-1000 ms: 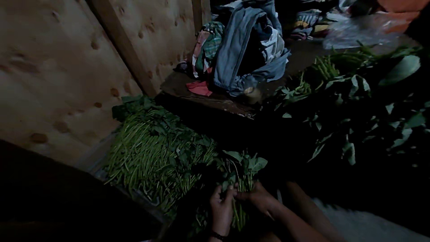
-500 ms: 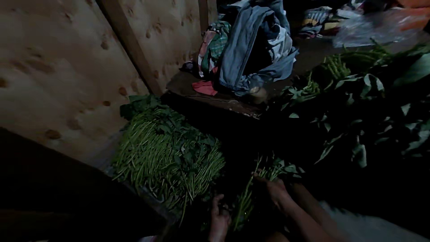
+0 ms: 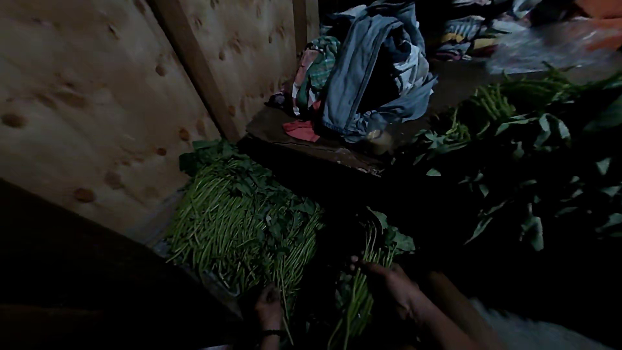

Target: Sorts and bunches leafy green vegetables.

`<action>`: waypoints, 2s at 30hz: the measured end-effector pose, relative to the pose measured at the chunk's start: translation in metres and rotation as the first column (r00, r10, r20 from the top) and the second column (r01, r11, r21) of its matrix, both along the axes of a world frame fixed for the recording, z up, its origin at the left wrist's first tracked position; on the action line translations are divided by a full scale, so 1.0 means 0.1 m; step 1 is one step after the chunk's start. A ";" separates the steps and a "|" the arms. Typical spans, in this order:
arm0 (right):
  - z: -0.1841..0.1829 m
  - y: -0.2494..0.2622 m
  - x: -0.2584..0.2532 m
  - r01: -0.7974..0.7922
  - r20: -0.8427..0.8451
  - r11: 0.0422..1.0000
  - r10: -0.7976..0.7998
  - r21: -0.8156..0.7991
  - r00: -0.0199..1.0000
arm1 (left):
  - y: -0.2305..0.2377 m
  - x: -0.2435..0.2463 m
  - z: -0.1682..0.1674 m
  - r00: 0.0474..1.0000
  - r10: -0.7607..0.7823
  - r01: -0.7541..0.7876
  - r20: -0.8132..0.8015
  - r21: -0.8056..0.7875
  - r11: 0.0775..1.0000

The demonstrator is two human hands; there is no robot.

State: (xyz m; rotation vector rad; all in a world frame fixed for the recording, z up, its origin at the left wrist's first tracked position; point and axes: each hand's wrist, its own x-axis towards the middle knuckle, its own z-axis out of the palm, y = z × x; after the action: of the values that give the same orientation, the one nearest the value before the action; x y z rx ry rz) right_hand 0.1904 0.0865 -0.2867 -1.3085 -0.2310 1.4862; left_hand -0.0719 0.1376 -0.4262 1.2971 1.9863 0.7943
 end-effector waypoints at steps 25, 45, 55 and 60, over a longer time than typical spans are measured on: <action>0.06 -0.08 -0.04 -0.147 0.252 0.989 0.146 -0.016 0.957 | -0.83 1.00 1.07 0.812 -0.459 0.363 0.360 0.304 0.881; 0.10 -0.03 -0.01 0.009 0.358 0.988 0.048 -0.157 0.932 | -0.75 1.00 0.91 0.871 -0.440 0.375 0.219 0.284 0.883; 0.05 -0.01 0.03 0.028 0.378 0.969 0.070 -0.247 0.923 | -0.07 0.20 0.41 0.616 -0.751 0.484 -0.236 -0.639 0.598; 0.07 -0.03 -0.01 0.002 0.259 0.987 0.040 -0.162 0.965 | 0.38 -0.05 -0.01 0.859 -0.381 0.154 -0.342 -0.538 0.829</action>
State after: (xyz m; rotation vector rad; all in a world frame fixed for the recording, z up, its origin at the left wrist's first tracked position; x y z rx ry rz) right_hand 0.1896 0.0839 -0.2800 -1.6389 -0.2998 1.3674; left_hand -0.0766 0.1759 -0.4270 1.4743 2.0698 -0.1782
